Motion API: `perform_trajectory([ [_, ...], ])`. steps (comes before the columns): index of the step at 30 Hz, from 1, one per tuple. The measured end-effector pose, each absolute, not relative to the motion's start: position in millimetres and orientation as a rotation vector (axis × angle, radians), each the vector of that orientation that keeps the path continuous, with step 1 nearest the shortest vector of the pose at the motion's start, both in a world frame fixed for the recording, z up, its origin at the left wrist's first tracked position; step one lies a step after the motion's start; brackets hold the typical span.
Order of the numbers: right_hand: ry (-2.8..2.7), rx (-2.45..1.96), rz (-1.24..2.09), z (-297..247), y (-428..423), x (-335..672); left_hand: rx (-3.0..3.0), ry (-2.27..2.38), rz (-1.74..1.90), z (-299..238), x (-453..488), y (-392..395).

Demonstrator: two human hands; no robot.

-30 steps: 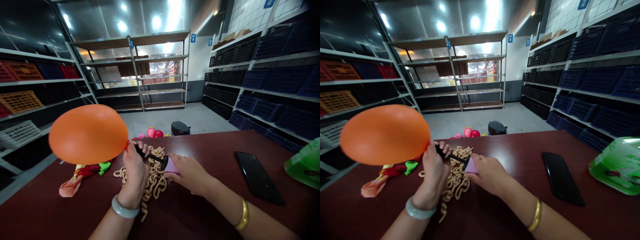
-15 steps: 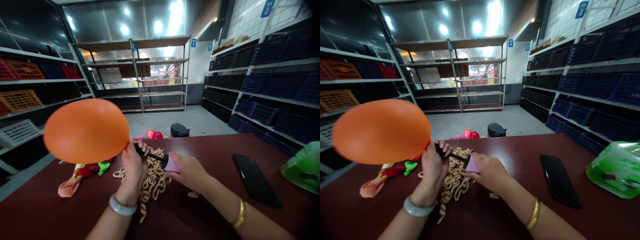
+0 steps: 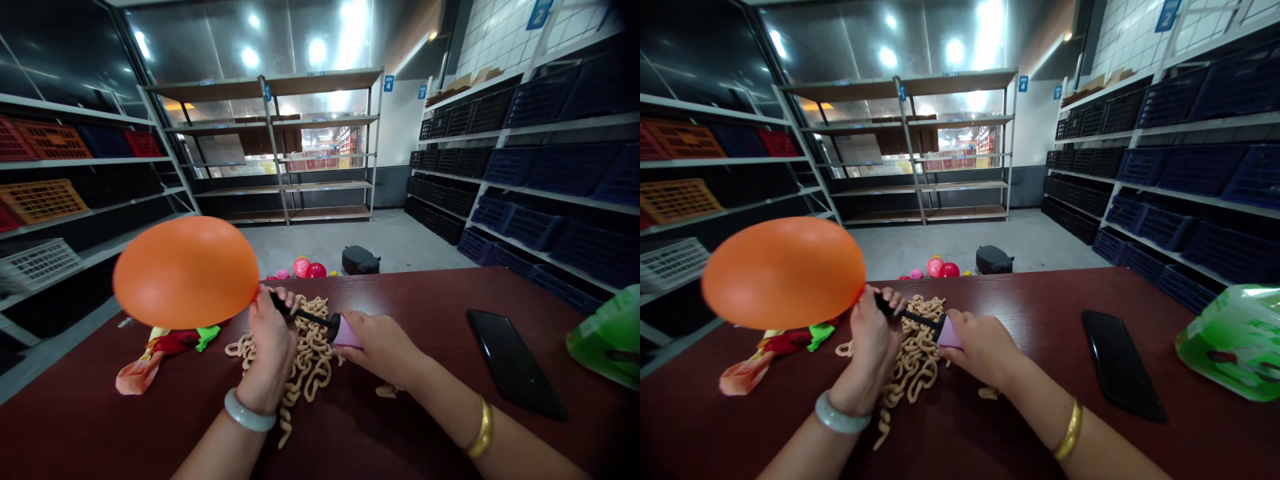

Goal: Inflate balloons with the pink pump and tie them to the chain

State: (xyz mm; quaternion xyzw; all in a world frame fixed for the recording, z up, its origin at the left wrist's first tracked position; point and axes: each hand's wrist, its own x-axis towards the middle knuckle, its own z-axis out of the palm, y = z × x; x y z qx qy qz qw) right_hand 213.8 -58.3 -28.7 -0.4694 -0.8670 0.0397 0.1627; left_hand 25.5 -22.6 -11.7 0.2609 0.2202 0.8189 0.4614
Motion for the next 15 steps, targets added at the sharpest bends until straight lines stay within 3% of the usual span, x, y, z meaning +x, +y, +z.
perform_trajectory([
  [8, -2.401, -1.348, 0.164, -28, -61, 204, 0.681, 0.553, 1.878, -23, 71, -42],
  [15, -2.375, -1.295, 0.178, -26, -63, 205, 0.760, 0.510, 1.895, -1, 40, -36],
])
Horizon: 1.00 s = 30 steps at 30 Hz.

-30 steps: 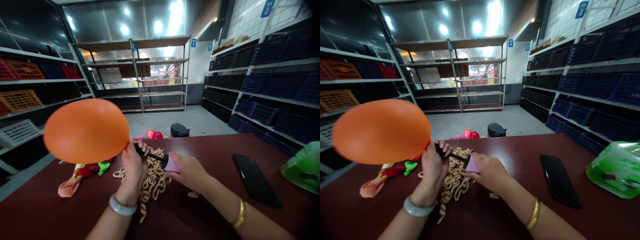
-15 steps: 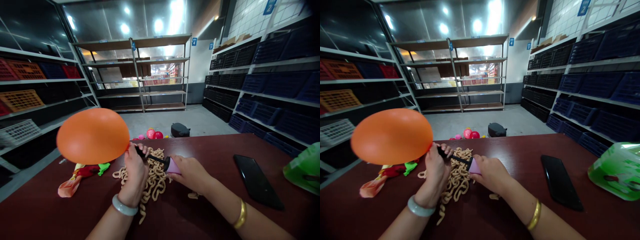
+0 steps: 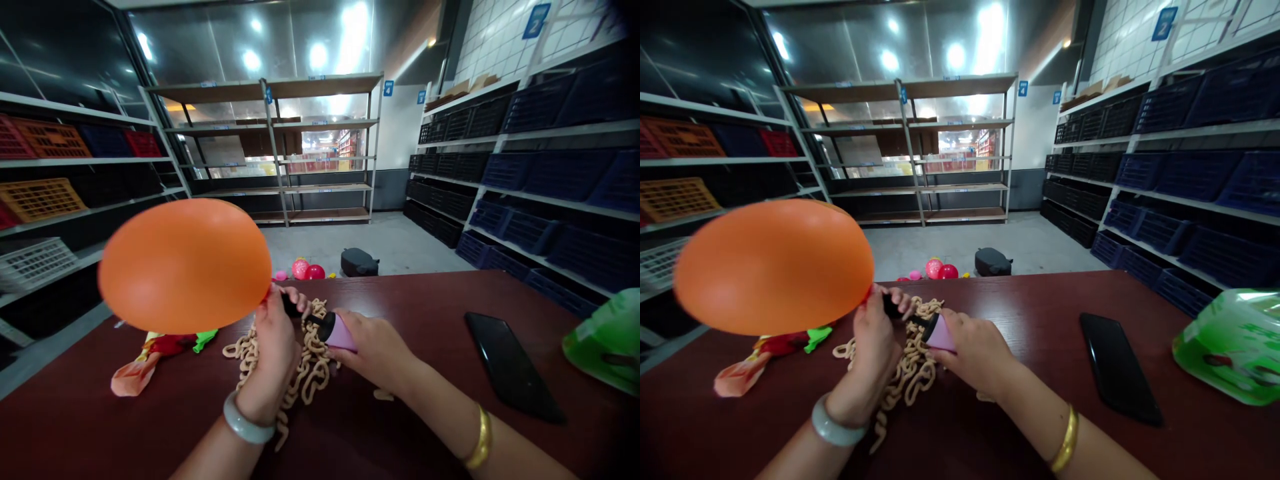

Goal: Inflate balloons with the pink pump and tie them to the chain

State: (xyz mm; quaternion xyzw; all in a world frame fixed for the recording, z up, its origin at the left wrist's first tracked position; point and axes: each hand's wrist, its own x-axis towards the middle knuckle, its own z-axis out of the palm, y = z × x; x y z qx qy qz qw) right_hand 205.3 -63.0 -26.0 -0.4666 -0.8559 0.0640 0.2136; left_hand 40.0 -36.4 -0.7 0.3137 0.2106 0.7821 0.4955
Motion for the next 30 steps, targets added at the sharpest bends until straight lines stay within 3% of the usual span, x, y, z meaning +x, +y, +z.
perform_trajectory([
  [9, -2.438, -1.302, 0.012, -27, -60, 218, 0.687, 0.500, 2.129, 16, -20, -21],
  [20, -2.471, -1.448, 0.022, -23, -63, 209, 0.613, 0.550, 1.935, -30, 57, -33],
  [30, -2.412, -1.386, 0.090, -25, -63, 205, 0.637, 0.516, 1.879, -15, 59, -39],
])
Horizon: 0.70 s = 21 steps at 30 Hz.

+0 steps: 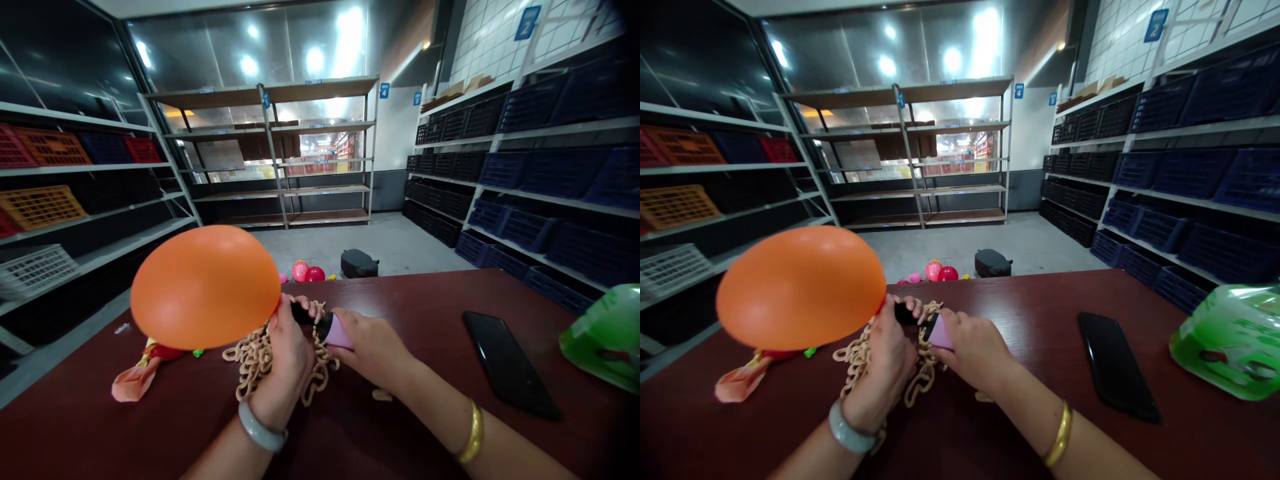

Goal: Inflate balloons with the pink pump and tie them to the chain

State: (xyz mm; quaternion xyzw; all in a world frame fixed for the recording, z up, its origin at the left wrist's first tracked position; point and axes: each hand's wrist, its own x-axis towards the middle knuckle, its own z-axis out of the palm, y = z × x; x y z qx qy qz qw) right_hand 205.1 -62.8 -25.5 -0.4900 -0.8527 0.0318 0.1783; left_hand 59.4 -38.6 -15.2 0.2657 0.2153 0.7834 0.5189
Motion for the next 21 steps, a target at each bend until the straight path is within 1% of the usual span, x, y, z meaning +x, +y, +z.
perform_trajectory([
  [6, -2.420, -1.322, 0.099, -28, -59, 212, 0.624, 0.514, 2.028, 10, 0, -21],
  [10, -2.438, -1.331, 0.072, -27, -61, 214, 0.601, 0.511, 2.104, 16, -21, -16],
  [15, -2.465, -1.412, 0.043, -25, -63, 211, 0.610, 0.524, 2.054, 1, 2, -17],
  [21, -2.435, -1.418, 0.105, -26, -65, 202, 0.637, 0.553, 1.888, -18, 50, -34],
])
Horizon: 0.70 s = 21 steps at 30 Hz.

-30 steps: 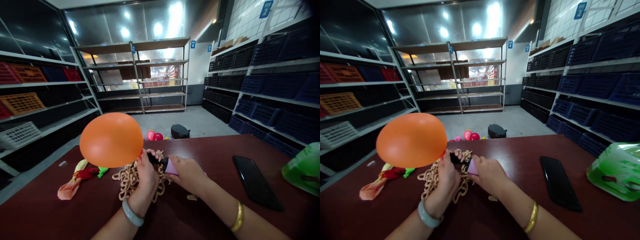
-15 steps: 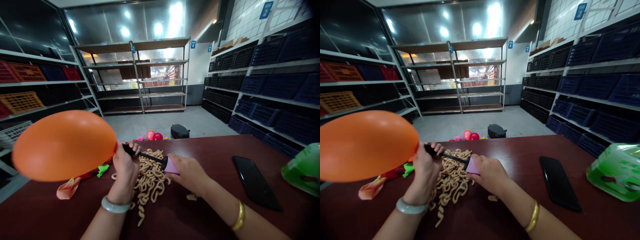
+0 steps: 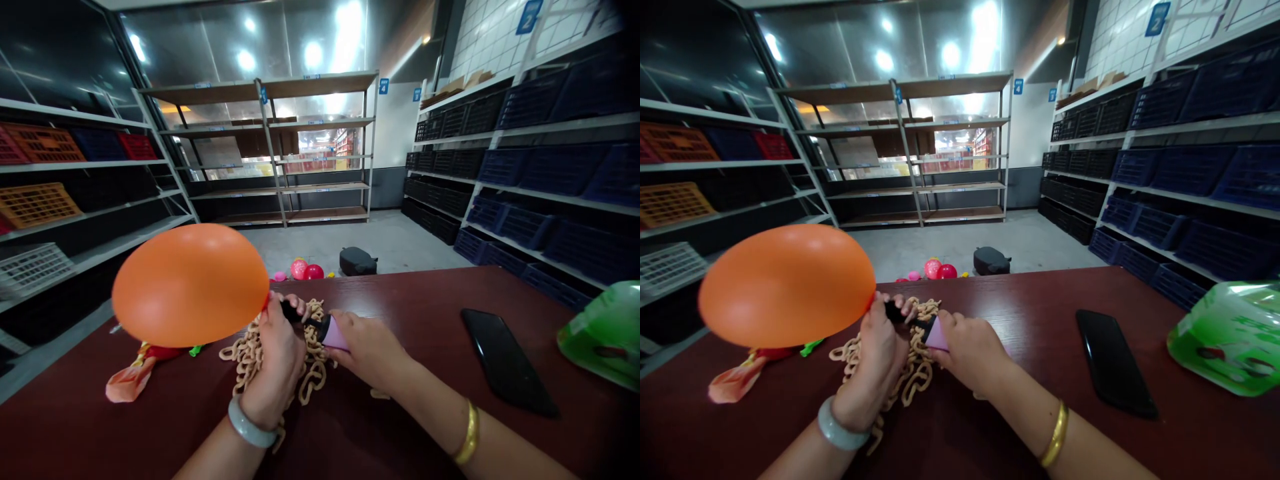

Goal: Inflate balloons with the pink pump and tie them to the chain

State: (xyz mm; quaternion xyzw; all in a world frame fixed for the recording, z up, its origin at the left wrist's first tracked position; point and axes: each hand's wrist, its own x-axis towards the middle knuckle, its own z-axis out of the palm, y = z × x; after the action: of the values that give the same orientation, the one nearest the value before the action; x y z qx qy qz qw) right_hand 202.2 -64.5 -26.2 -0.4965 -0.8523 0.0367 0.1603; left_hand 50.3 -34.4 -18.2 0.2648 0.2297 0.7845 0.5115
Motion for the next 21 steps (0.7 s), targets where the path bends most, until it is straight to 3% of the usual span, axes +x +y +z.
perform_trajectory([
  [8, -2.413, -1.422, 0.136, -22, -65, 199, 0.667, 0.567, 1.848, -20, 64, -39],
  [21, -2.448, -1.374, 0.102, -27, -65, 206, 0.588, 0.524, 2.044, 15, -36, -7],
])
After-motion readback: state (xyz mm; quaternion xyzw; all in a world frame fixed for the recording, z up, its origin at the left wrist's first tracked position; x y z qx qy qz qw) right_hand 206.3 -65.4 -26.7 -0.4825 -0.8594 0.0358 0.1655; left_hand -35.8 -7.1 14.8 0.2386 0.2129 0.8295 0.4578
